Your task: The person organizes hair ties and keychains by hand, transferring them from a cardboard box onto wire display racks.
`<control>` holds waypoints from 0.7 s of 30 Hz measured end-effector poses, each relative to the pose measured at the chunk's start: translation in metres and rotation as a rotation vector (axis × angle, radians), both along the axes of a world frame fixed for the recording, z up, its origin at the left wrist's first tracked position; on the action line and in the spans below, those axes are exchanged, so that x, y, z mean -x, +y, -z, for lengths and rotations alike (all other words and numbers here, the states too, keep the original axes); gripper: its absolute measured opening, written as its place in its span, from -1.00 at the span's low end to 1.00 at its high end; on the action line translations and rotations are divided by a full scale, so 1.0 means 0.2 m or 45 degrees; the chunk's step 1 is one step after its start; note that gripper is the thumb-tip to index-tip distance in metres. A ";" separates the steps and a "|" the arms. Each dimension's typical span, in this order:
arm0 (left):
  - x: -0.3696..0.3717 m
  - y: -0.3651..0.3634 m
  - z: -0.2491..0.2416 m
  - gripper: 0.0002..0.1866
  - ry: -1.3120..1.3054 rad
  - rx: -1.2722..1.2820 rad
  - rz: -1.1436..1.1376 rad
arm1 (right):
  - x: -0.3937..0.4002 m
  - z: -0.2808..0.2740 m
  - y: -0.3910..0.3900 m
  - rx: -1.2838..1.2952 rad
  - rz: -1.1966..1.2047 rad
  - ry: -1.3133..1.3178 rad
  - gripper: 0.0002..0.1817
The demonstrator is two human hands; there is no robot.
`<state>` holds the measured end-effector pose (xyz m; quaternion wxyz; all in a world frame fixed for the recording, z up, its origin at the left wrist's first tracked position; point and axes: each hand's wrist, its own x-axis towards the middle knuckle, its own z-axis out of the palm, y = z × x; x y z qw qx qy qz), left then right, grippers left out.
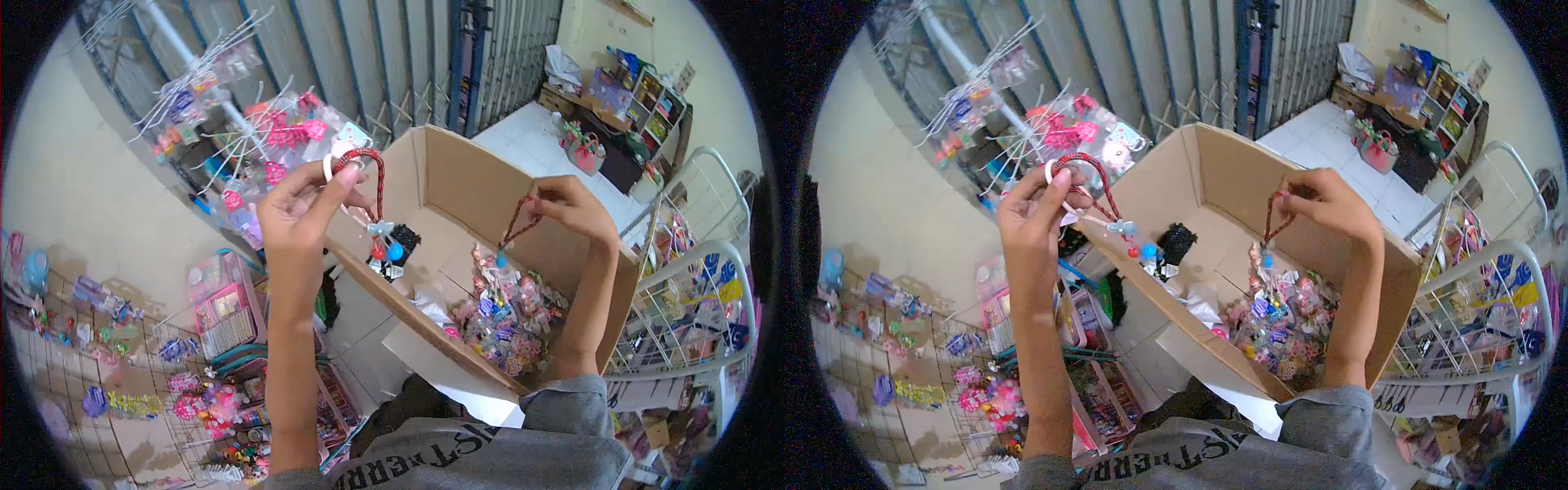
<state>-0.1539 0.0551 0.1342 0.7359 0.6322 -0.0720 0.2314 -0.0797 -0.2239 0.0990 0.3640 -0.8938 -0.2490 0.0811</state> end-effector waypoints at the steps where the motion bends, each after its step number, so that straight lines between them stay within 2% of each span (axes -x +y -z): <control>1: 0.03 0.03 -0.02 -0.87 -0.025 0.015 -0.073 | 0.02 -0.06 0.07 -0.256 -0.063 0.050 -0.87; 2: 0.08 0.07 -0.05 -0.87 -0.039 0.018 -0.111 | 0.05 -0.12 0.14 -0.510 -0.133 0.111 -0.84; 8: 0.42 0.34 -0.10 -0.86 -0.022 -0.001 -0.311 | 0.23 -0.34 0.61 -0.779 -0.469 0.147 -0.87; 10: 0.56 0.40 -0.11 -0.86 0.002 -0.002 -0.457 | 0.29 -0.38 0.78 -1.027 -0.671 0.222 -0.87; 12: 0.70 0.48 -0.09 -0.86 -0.025 -0.009 -0.583 | 0.34 -0.40 0.95 -1.044 -0.858 0.303 -0.86; 14: 0.85 0.54 -0.07 -0.86 0.021 -0.024 -0.739 | 0.44 -0.42 1.13 -1.109 -0.920 0.441 -0.83; 16: 0.99 0.59 -0.05 -0.87 0.021 0.126 -0.832 | 0.50 -0.41 1.32 -1.073 -1.091 0.487 -0.81; 18: 1.14 0.62 -0.02 -0.86 0.053 0.099 -1.004 | 0.60 -0.42 1.48 -1.004 -1.143 0.525 -0.81; 20: 1.28 0.65 0.03 -0.86 0.104 0.072 -1.190 | 0.66 -0.42 1.64 -0.960 -1.318 0.582 -0.80; 21: 1.35 0.67 0.08 -0.84 0.121 0.140 -1.207 | 0.69 -0.43 1.71 -0.938 -1.374 0.642 -0.79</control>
